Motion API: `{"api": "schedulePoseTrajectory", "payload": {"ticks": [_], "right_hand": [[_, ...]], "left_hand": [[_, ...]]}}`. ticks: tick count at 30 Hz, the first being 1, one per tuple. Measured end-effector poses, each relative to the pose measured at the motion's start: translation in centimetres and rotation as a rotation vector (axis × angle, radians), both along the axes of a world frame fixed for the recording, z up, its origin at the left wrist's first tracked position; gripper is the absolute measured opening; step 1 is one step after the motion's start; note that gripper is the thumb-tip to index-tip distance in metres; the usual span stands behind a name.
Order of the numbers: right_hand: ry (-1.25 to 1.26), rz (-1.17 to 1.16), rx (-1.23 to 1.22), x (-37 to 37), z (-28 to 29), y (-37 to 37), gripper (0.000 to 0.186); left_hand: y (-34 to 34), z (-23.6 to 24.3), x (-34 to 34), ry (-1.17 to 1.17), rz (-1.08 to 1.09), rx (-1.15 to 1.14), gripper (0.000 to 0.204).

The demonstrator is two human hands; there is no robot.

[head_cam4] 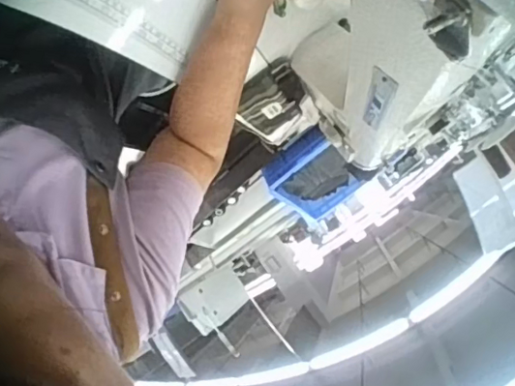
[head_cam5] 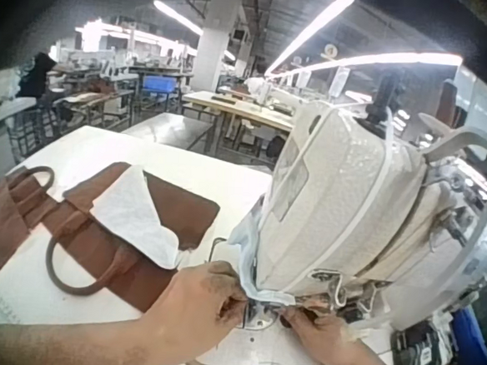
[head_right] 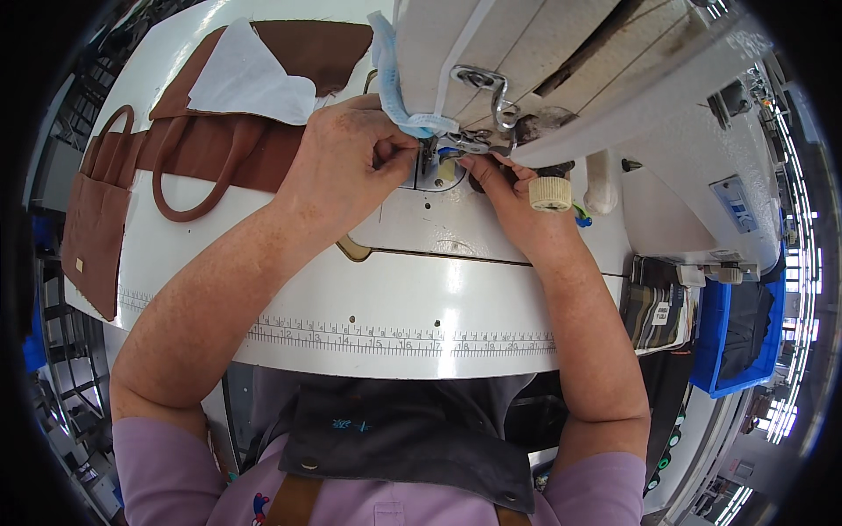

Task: The person sews brown fabric bags using an industrial sewing machine. They align the fabric under the needle, stitch the edges, and trim excess threads with scissors. The person stacks the finished bags on the table.

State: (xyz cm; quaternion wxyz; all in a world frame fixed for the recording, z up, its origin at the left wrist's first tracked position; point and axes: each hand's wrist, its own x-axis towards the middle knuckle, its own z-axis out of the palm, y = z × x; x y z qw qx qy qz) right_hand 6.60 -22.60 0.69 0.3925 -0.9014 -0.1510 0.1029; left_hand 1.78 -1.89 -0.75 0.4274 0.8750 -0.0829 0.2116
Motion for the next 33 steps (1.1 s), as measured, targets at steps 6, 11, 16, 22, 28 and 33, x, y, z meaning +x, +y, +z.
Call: {"api": "schedulePoseTrajectory", "payload": {"ticks": [6,11,16,22,28,33], "right_hand": [[-0.008,0.043,0.007,0.1,-0.1,-0.2,0.029],[-0.015,0.03,-0.023,-0.1,0.1,0.3,0.027],[-0.059,0.087,0.001,0.3,-0.3,-0.2,0.025],[-0.071,0.086,-0.014,0.4,-0.8,-0.3,0.025],[-0.092,0.081,-0.069,0.1,-0.4,-0.1,0.026],[-0.135,0.093,-0.174,0.2,-0.4,-0.2,0.029]], "left_hand": [[-0.1,-0.2,0.1,-0.019,0.002,-0.004,0.005],[0.0,-0.2,0.1,-0.024,0.001,0.007,0.005],[-0.2,0.2,-0.1,0.021,0.004,-0.014,0.005],[-0.2,0.3,-0.1,0.009,0.012,-0.019,0.005],[-0.2,0.3,-0.1,0.047,-0.01,-0.074,0.006],[-0.1,0.6,-0.2,0.089,-0.004,-0.092,0.007]]}}
